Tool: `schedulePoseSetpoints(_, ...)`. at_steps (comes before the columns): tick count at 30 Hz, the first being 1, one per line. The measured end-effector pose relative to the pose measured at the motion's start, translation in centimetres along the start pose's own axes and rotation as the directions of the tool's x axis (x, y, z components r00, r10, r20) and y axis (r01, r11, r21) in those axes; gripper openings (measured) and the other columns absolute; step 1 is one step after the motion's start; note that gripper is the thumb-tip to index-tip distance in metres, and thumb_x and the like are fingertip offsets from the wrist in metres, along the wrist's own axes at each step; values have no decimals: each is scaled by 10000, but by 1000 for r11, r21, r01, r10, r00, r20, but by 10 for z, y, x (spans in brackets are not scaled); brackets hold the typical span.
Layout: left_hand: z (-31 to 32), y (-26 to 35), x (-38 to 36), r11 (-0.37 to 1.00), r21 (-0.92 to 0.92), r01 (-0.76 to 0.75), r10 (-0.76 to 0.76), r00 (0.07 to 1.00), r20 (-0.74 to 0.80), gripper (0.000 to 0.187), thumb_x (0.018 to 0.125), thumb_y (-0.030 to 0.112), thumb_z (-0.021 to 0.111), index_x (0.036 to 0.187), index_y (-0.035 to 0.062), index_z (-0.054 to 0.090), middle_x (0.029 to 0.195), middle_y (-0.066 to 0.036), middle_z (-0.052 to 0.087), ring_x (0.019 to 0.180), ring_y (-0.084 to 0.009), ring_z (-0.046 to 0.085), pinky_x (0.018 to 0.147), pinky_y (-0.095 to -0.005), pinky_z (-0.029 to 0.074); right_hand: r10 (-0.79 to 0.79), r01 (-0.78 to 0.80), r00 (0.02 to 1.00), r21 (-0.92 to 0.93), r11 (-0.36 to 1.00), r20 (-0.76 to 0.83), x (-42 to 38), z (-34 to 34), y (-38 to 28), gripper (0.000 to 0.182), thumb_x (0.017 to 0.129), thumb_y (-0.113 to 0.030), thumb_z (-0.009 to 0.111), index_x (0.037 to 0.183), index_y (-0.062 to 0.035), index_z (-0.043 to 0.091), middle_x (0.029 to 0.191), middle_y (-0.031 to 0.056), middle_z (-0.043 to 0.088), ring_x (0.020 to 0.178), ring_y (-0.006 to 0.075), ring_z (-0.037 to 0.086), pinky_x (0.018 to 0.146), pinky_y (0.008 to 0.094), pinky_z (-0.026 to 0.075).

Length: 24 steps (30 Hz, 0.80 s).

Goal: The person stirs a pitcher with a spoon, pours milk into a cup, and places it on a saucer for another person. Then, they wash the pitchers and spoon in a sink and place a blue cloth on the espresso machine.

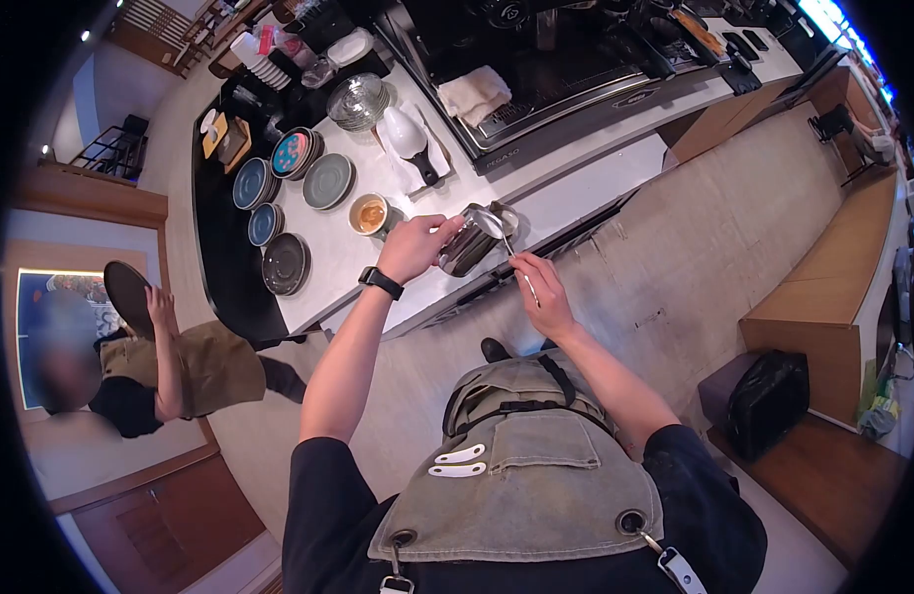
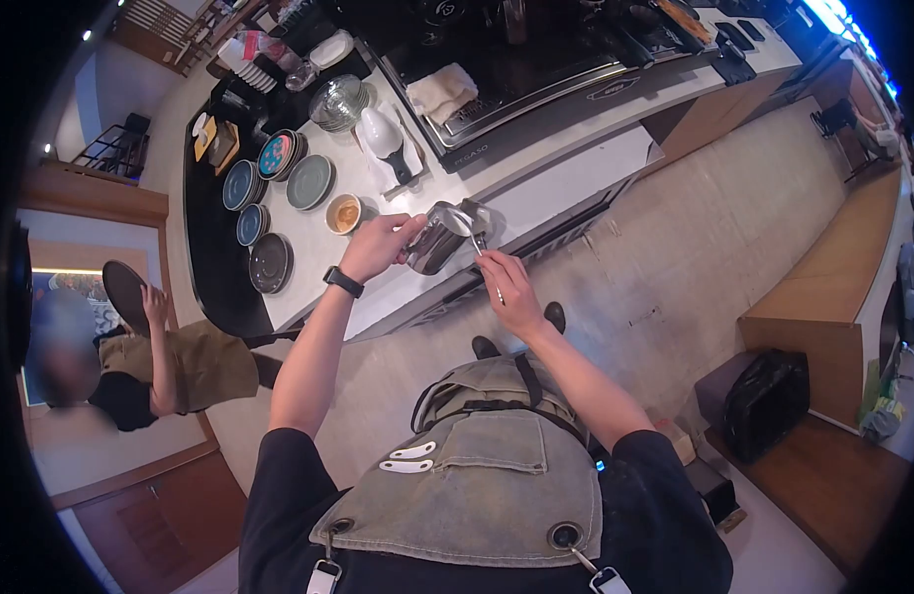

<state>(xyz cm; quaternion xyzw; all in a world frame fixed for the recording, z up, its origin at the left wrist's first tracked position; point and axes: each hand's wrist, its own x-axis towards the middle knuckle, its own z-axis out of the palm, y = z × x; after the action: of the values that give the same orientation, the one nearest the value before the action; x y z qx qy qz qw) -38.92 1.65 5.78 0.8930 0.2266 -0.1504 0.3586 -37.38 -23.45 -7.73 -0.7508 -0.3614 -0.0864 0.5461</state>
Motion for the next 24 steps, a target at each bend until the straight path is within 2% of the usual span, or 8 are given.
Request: schedulePoseSetpoints(24, -4, 15, -10, 995, 97, -32, 34, 999, -15, 567, 1002, 603, 554, 1051, 95, 803, 723, -98, 741, 645, -205, 740, 700, -349, 572, 39, -38, 998, 13, 999, -51, -10, 3, -11, 234, 981, -18, 636, 1211, 10, 673, 1215, 155, 659, 1095, 344, 627, 945, 419, 516)
